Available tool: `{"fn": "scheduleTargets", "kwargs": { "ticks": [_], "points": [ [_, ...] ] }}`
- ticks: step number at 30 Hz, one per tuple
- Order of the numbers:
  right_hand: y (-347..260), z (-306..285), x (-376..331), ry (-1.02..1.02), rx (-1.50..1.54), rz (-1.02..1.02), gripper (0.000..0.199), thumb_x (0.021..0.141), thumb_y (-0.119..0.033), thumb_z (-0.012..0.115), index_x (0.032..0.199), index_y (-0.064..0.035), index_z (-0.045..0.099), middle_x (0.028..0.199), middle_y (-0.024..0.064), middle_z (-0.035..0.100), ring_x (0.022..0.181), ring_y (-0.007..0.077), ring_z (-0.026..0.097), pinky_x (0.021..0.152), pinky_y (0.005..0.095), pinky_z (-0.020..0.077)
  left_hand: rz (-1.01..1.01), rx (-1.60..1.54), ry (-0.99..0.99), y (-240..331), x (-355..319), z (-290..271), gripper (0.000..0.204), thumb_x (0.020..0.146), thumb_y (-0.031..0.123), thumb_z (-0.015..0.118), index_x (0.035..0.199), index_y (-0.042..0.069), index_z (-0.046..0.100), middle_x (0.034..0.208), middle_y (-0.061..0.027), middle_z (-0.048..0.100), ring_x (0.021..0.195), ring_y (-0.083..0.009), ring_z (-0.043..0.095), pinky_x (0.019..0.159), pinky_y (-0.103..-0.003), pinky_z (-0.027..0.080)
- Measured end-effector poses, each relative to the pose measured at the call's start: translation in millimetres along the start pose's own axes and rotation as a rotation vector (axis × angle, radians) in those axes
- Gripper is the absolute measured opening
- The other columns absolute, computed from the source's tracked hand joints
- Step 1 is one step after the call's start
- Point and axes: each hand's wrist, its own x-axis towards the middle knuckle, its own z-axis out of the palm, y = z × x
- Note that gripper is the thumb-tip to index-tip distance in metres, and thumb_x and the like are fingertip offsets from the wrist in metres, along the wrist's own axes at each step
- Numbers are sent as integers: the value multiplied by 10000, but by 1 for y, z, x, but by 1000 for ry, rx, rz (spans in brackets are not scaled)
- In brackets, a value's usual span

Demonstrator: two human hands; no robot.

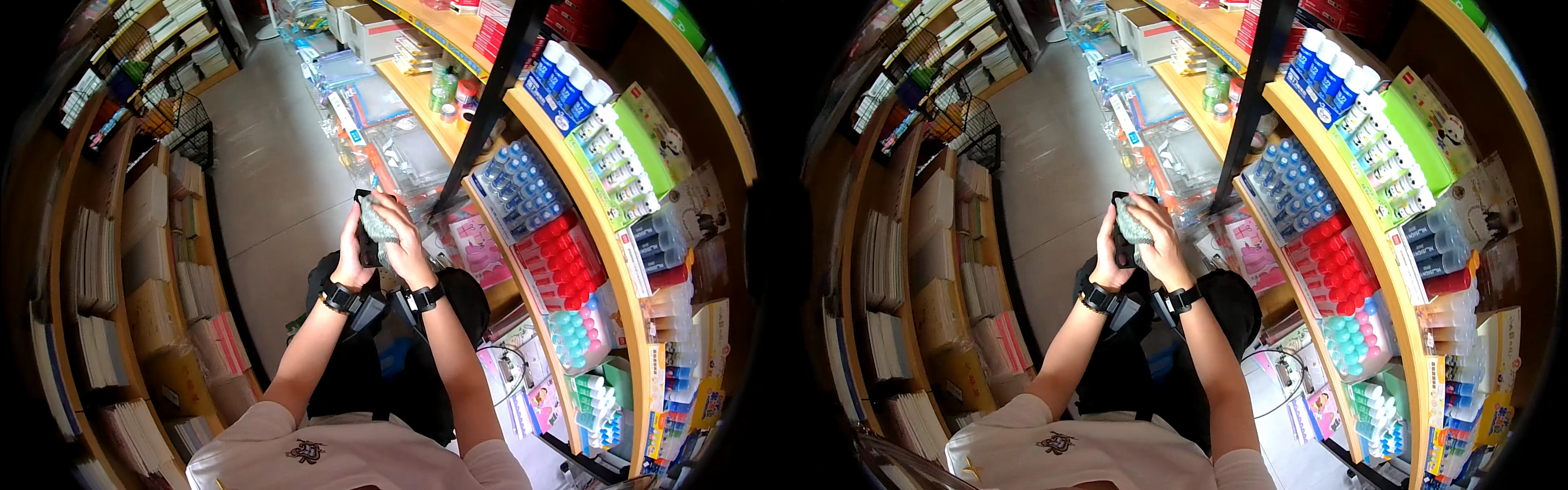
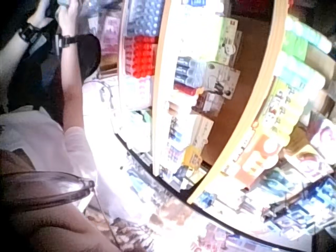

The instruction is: The person wipes a black plastic tray with a cloth by hand before placing white bottles into a green box.

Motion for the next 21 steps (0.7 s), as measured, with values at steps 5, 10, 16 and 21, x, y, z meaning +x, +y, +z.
{"fn": "scheduleTargets", "kwargs": {
  "ticks": [5, 10, 16, 21],
  "points": [
    [-5, -11, -9, -40, -57, -64, 411, 643, 22, 423, 1015, 33, 598, 1246, 129, 546, 1219, 300, 449, 1049, 414, 288, -37, -137, -74, -11, 8, -1, 507, 906, 528, 395, 1068, 79, 566, 993, -97, 624, 916, -222, 610, 830, -358, 495],
    [-21, -38, -29, -82, -183, -118, 334, 660, -32, 478, 963, 22, 610, 1185, 136, 582, 1194, 305, 477, 1032, 452, 300, -103, -291, -118, -38, 21, 4, 605, 873, 589, 402, 1066, 33, 542, 978, -138, 609, 909, -282, 595, 804, -398, 503],
    [-23, -78, -57, -13, -12, -17, 239, 653, -38, 475, 837, 37, 608, 1085, 149, 627, 1117, 313, 527, 990, 417, 345, 30, -204, -49, -77, 25, 30, 544, 913, 545, 380, 1154, 77, 519, 987, -96, 602, 885, -244, 593, 785, -369, 495],
    [-9, -110, -82, 410, 303, 155, 251, 713, -81, 405, 824, 54, 585, 965, 139, 610, 933, 200, 556, 838, 310, 431, -4, -195, -119, -96, 26, 56, 583, 924, 544, 330, 1249, 79, 467, 1119, -136, 584, 950, -270, 594, 837, -392, 488]
  ]
}}
